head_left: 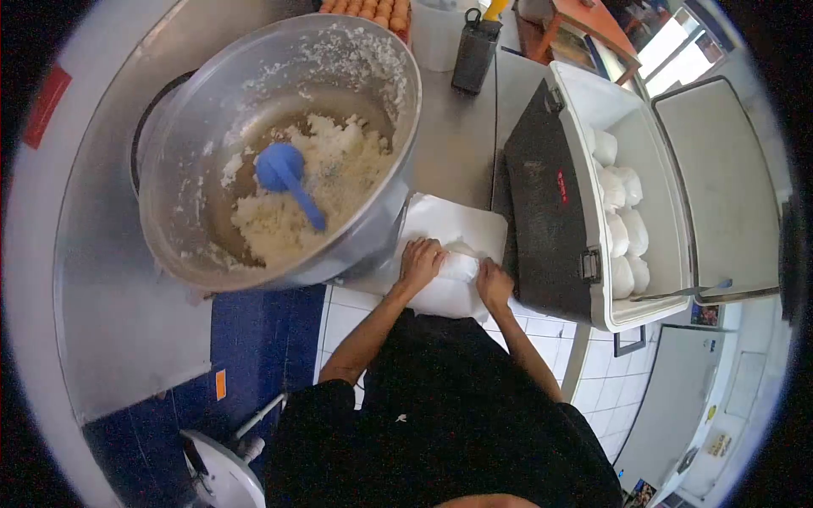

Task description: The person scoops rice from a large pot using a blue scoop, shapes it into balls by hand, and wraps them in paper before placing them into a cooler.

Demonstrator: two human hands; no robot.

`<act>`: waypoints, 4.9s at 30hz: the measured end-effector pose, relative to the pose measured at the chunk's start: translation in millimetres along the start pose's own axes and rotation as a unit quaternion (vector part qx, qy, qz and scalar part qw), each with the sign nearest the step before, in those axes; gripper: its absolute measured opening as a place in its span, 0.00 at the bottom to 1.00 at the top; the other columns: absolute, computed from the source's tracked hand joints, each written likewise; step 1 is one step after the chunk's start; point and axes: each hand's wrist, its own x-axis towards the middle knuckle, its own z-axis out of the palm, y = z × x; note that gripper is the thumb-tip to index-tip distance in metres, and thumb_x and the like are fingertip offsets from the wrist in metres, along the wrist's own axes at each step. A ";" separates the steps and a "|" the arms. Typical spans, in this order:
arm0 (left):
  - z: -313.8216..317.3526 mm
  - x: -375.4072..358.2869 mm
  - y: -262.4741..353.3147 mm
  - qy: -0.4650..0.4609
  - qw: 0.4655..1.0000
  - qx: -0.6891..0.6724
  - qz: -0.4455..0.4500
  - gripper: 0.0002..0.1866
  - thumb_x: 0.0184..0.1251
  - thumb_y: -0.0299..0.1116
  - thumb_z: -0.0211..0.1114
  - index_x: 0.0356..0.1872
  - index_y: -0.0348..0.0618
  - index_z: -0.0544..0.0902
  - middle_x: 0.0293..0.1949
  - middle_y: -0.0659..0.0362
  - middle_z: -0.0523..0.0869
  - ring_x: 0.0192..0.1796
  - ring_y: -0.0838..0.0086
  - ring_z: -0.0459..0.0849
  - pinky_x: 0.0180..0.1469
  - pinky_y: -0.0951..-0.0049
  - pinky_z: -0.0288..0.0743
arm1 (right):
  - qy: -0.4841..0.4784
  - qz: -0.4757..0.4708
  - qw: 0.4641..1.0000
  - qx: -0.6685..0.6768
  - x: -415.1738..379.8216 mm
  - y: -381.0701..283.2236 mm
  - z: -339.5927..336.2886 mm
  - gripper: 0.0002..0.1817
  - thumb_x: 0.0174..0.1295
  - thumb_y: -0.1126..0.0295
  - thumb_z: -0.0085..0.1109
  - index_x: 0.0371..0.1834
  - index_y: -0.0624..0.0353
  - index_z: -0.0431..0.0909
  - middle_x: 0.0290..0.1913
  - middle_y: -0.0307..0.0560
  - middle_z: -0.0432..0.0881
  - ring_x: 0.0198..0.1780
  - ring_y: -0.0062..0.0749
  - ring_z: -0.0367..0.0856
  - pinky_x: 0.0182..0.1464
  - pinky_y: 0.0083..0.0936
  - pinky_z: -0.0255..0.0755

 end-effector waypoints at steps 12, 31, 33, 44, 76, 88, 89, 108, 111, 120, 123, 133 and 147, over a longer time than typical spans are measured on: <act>-51.8 -3.9 53.0 -0.046 0.973 -0.150 0.168 0.13 0.60 0.35 0.66 0.19 0.39 0.79 0.26 0.53 0.81 0.38 0.55 0.81 0.46 0.54 0.71 | -0.060 -0.147 0.977 0.139 -40.9 -42.5 -28.3 0.11 0.56 0.72 0.58 0.41 0.62 0.75 0.39 0.57 0.80 0.44 0.55 0.79 0.47 0.42 0.73; -50.7 -20.3 55.4 -0.299 0.952 0.059 -0.009 0.29 0.46 0.46 0.77 0.49 0.50 0.76 0.51 0.55 0.75 0.60 0.57 0.70 0.56 0.54 0.65 | -0.101 -0.252 0.959 0.082 -46.4 38.6 -27.4 0.20 0.53 0.69 0.66 0.50 0.58 0.75 0.52 0.50 0.74 0.60 0.49 0.69 0.67 0.45 0.63; -37.6 -29.9 56.8 -0.290 0.953 0.085 0.002 0.29 0.45 0.45 0.77 0.50 0.51 0.76 0.51 0.55 0.75 0.60 0.58 0.71 0.56 0.55 0.65 | -0.032 -0.310 0.950 0.024 -47.2 44.4 -20.1 0.14 0.56 0.71 0.63 0.46 0.59 0.77 0.48 0.50 0.76 0.58 0.47 0.71 0.66 0.49 0.62; -16.7 -40.7 58.7 -0.125 0.991 0.018 -0.037 0.06 0.59 0.32 0.66 0.29 0.45 0.78 0.35 0.57 0.81 0.43 0.57 0.79 0.48 0.59 0.68 | -0.089 -0.318 0.940 0.090 -46.7 43.8 -31.7 0.19 0.56 0.66 0.65 0.49 0.57 0.73 0.55 0.51 0.74 0.62 0.46 0.70 0.71 0.46 0.56; 32.1 29.0 -18.4 0.036 0.972 -0.207 -0.108 0.06 0.63 0.23 0.62 0.40 0.42 0.80 0.37 0.53 0.82 0.37 0.64 0.84 0.40 0.68 0.78 | 0.113 0.295 0.771 0.553 -20.4 -7.6 28.5 0.21 0.59 0.59 0.69 0.42 0.68 0.78 0.29 0.53 0.84 0.25 0.36 0.84 0.28 0.30 0.81; -14.0 38.4 50.9 -0.094 0.988 -0.118 -0.028 0.27 0.54 0.22 0.68 0.58 0.47 0.75 0.66 0.48 0.64 0.66 0.47 0.66 0.61 0.55 0.72 | -0.212 0.175 0.959 0.073 49.2 25.9 -15.1 0.29 0.50 0.67 0.68 0.56 0.68 0.71 0.53 0.59 0.77 0.52 0.42 0.79 0.56 0.39 0.72; -16.9 36.6 63.6 -0.081 0.987 -0.128 -0.049 0.34 0.52 0.23 0.70 0.63 0.47 0.69 0.67 0.47 0.61 0.67 0.46 0.65 0.63 0.54 0.69 | -0.215 0.175 0.958 0.073 52.9 27.5 -10.9 0.29 0.50 0.67 0.68 0.56 0.68 0.71 0.53 0.59 0.77 0.52 0.42 0.79 0.56 0.39 0.72; -3.2 71.5 95.3 -0.066 0.992 0.097 0.051 0.38 0.46 0.21 0.68 0.65 0.49 0.68 0.67 0.50 0.63 0.69 0.48 0.63 0.65 0.54 0.66 | -0.086 -0.211 0.964 0.137 18.8 -2.4 -71.6 0.11 0.47 0.80 0.56 0.36 0.63 0.75 0.42 0.55 0.77 0.51 0.54 0.73 0.52 0.43 0.70; -12.0 87.9 55.0 -0.150 0.967 0.171 0.116 0.25 0.44 0.17 0.64 0.49 0.45 0.77 0.53 0.51 0.75 0.60 0.50 0.72 0.59 0.56 0.69 | -0.048 -0.256 0.955 0.144 -6.9 12.9 -44.1 0.14 0.45 0.81 0.56 0.39 0.64 0.75 0.45 0.54 0.77 0.54 0.51 0.73 0.58 0.41 0.70; -6.2 -5.7 21.2 -0.119 0.989 0.064 0.053 0.17 0.52 0.17 0.63 0.43 0.46 0.81 0.42 0.55 0.82 0.47 0.55 0.82 0.49 0.59 0.77 | -0.169 -0.113 0.959 0.197 -31.6 43.8 -1.3 0.18 0.52 0.79 0.55 0.49 0.63 0.76 0.54 0.55 0.77 0.60 0.48 0.74 0.61 0.37 0.72; 12.0 -33.1 2.5 -0.086 0.993 0.081 0.018 0.18 0.56 0.19 0.62 0.49 0.44 0.82 0.48 0.54 0.83 0.51 0.56 0.82 0.55 0.60 0.75 | -0.071 -0.238 0.962 0.111 -33.4 39.5 3.4 0.21 0.54 0.73 0.58 0.52 0.67 0.74 0.58 0.60 0.75 0.63 0.51 0.72 0.66 0.40 0.67; -2.9 1.7 -13.4 -0.107 0.993 -0.002 0.057 0.10 0.56 0.25 0.67 0.40 0.39 0.83 0.39 0.52 0.86 0.44 0.54 0.83 0.48 0.59 0.76 | -0.158 -0.066 0.970 0.171 4.6 28.5 7.3 0.25 0.47 0.72 0.67 0.51 0.63 0.73 0.45 0.60 0.82 0.53 0.52 0.80 0.52 0.42 0.75; 4.5 83.9 -6.4 -0.338 0.930 0.122 0.082 0.13 0.39 0.24 0.75 0.31 0.35 0.85 0.34 0.44 0.86 0.40 0.48 0.86 0.45 0.57 0.81 | -0.055 0.032 0.998 -0.009 49.2 22.6 34.6 0.13 0.45 0.69 0.69 0.33 0.63 0.81 0.35 0.60 0.82 0.45 0.55 0.82 0.47 0.45 0.75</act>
